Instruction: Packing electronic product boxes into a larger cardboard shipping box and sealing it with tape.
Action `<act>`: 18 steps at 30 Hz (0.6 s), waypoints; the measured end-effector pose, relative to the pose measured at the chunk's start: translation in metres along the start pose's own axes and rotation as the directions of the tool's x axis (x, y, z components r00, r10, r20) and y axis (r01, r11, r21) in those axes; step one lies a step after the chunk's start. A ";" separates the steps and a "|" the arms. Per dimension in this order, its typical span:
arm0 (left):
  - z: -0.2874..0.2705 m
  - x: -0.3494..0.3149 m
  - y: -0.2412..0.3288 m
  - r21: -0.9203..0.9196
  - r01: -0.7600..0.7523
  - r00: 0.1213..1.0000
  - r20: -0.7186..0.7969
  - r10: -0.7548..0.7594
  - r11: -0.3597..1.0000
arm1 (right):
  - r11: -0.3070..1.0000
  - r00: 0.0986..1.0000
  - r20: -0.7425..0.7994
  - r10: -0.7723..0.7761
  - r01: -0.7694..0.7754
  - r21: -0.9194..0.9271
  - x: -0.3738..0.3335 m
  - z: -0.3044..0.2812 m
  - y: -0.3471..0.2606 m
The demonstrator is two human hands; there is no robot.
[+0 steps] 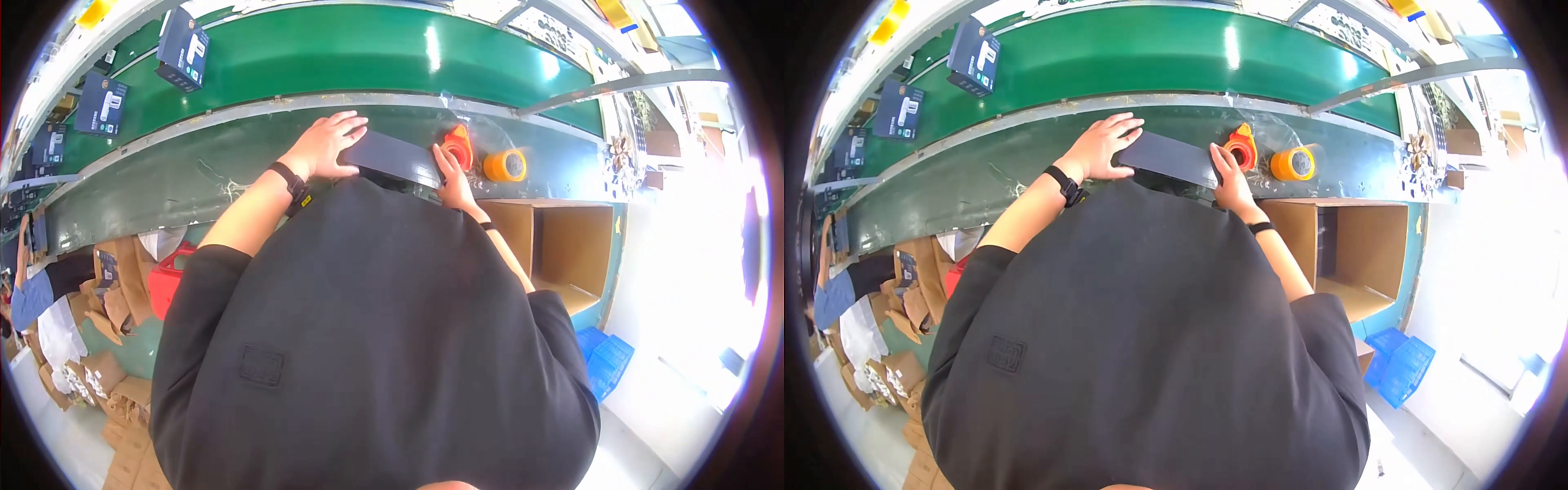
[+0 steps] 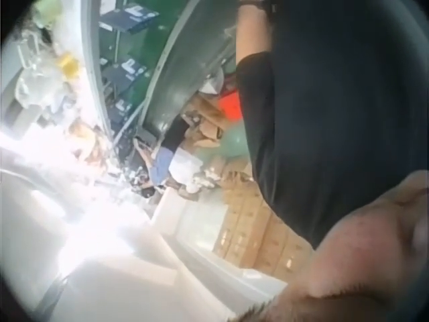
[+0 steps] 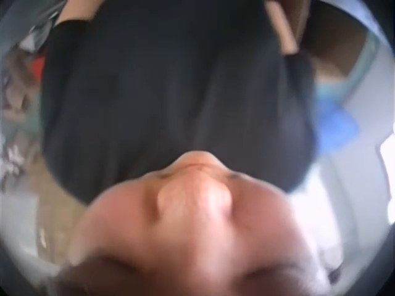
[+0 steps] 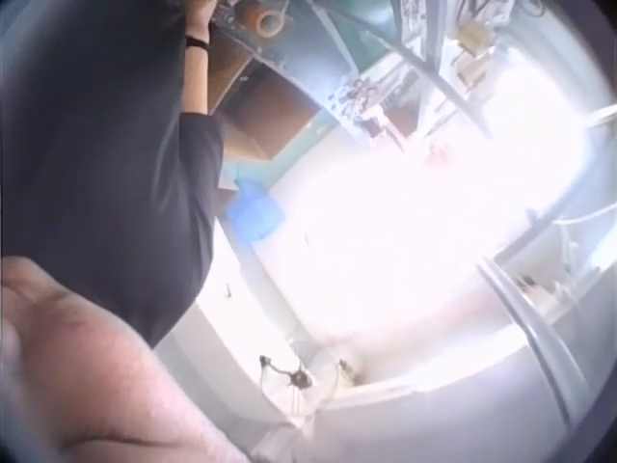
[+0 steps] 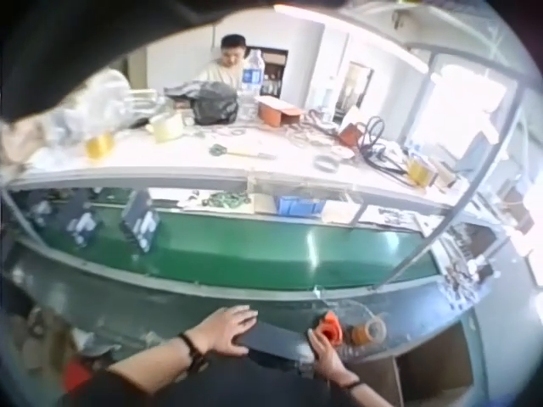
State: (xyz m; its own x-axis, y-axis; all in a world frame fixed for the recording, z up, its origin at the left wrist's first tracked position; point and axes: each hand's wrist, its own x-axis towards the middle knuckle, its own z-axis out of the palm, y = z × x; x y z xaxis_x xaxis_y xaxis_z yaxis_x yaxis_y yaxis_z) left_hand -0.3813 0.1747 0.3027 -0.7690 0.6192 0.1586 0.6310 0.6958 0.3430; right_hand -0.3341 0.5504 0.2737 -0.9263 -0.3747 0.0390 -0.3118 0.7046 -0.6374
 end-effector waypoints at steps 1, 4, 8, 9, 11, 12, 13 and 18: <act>0.001 0.000 0.000 -0.037 -0.065 0.998 -0.001 0.065 0.997 | 1.000 1.000 -0.003 0.008 -0.008 -0.006 -0.008 0.003 -0.007; 0.004 -0.003 -0.011 -0.085 -0.150 0.985 0.076 0.157 0.985 | 0.997 0.999 -0.030 -0.019 0.016 -0.071 -0.024 0.005 -0.041; 0.013 -0.002 -0.015 0.023 -0.273 0.959 0.078 0.271 0.962 | 0.987 0.996 -0.040 0.084 -0.088 -0.134 -0.028 0.010 -0.046; 0.012 -0.006 -0.013 -0.009 -0.239 0.966 0.101 0.239 0.971 | 0.988 0.992 -0.061 0.109 -0.115 -0.105 -0.030 0.013 -0.047; 0.013 -0.006 -0.009 -0.065 -0.229 0.967 0.095 0.235 0.971 | 0.983 0.991 -0.067 0.118 -0.126 -0.132 -0.026 0.013 -0.046; 0.012 -0.004 -0.007 -0.120 -0.209 0.972 0.083 0.219 0.971 | 0.978 0.991 -0.065 0.118 -0.128 -0.164 -0.023 0.011 -0.046; 0.013 -0.003 -0.007 -0.121 -0.220 0.970 0.083 0.230 0.968 | 0.975 0.988 -0.062 0.141 -0.150 -0.163 -0.022 0.010 -0.047; 0.018 0.006 -0.008 -0.103 -0.116 0.990 0.066 0.124 0.988 | 0.937 0.969 -0.069 0.239 -0.249 -0.243 -0.008 0.009 -0.056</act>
State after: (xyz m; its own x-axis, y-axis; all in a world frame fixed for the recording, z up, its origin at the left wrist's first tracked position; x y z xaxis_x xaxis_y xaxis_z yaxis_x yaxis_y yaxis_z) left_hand -0.3892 0.1793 0.2845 -0.6767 0.7232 0.1379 0.7023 0.5779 0.4156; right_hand -0.3076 0.5083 0.3027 -0.9863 -0.1529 -0.0615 -0.1134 0.9005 -0.4199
